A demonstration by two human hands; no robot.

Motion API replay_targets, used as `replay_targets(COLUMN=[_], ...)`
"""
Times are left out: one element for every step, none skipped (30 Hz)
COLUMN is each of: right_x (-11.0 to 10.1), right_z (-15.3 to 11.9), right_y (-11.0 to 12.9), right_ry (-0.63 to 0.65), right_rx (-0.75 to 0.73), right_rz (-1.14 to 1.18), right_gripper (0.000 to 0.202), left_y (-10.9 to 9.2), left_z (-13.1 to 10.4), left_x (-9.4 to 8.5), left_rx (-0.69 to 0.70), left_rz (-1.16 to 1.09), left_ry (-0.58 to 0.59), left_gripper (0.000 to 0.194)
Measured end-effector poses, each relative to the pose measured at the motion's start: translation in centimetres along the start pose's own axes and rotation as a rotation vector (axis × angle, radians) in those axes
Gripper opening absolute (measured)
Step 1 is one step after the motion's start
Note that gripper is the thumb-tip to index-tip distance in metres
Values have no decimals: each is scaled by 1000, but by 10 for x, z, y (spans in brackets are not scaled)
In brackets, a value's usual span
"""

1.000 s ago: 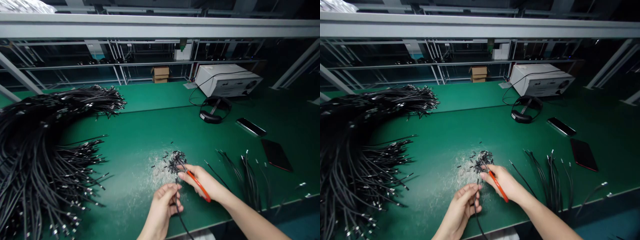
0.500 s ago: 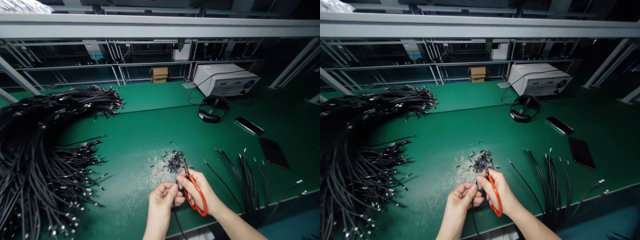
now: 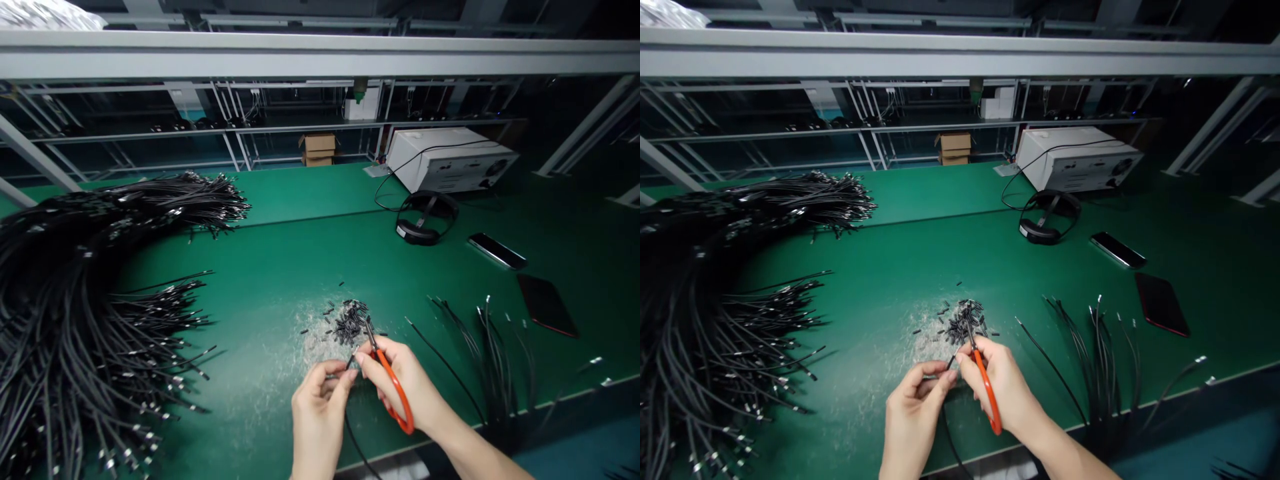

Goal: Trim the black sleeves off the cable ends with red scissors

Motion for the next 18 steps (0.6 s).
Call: replay_targets(right_x=[0,0,0,0,0,1,2,3,4,5,5,3,0,-3,-6,-8,-9,-9], right_z=[0,1,1,1,1,1,0,0,0,0,1,1,1,2,2,2,2,2], right_y=[2,5,8,11,14,15,16,16,15,14,14,13,12,12,11,10,10,9], right_ry=[-4,-15,-36,-64,-91,-114,-122,-110,-79,-36,7,43,68,81,92,105,124,142], right_rx=[-38,-94,-162,-237,-307,-367,-420,-469,-518,-563,-597,-618,-624,-617,-605,-593,-587,-585], right_rz=[-58,-130,-220,-326,-441,-557,-668,-768,-847,-902,-936,-962,-988,-1021,-1063,-1109,-1151,-1184], right_gripper=[23,20,17,15,14,13,12,12,13,14,15,14,12,10,9,8,8,8], left_y=[-3,-5,-5,-4,-2,0,3,6,8,10,11,12,12,12,11,11,11,12], left_z=[-1,-1,0,1,2,4,6,7,8,9,9,9,9,8,7,6,5,5], left_x=[-1,-2,-1,1,4,7,10,13,14,15,14,13,11,10,9,9,10,11], left_rx=[45,74,79,59,20,-28,-80,-133,-185,-234,-278,-316,-346,-369,-390,-412,-432,-450], left_rz=[54,84,84,52,-6,-79,-152,-213,-255,-280,-294,-303,-314,-330,-350,-374,-397,-420], left_ry=[-30,-48,-48,-27,11,60,107,140,160,171,171,165,161,163,173,190,213,242], left_gripper=[15,13,13,14,15,16,17,18,20,21,23,24,24,24,24,23,22,21])
Point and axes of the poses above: each hand's wrist, its own z-axis towards the middle knuckle, its own x-axis out of the palm, y = z × x, the point moved 5 cm from there along z, towards the middle knuckle, and after that the axes turned 10 degrees about -x, right-handed, at the moved point
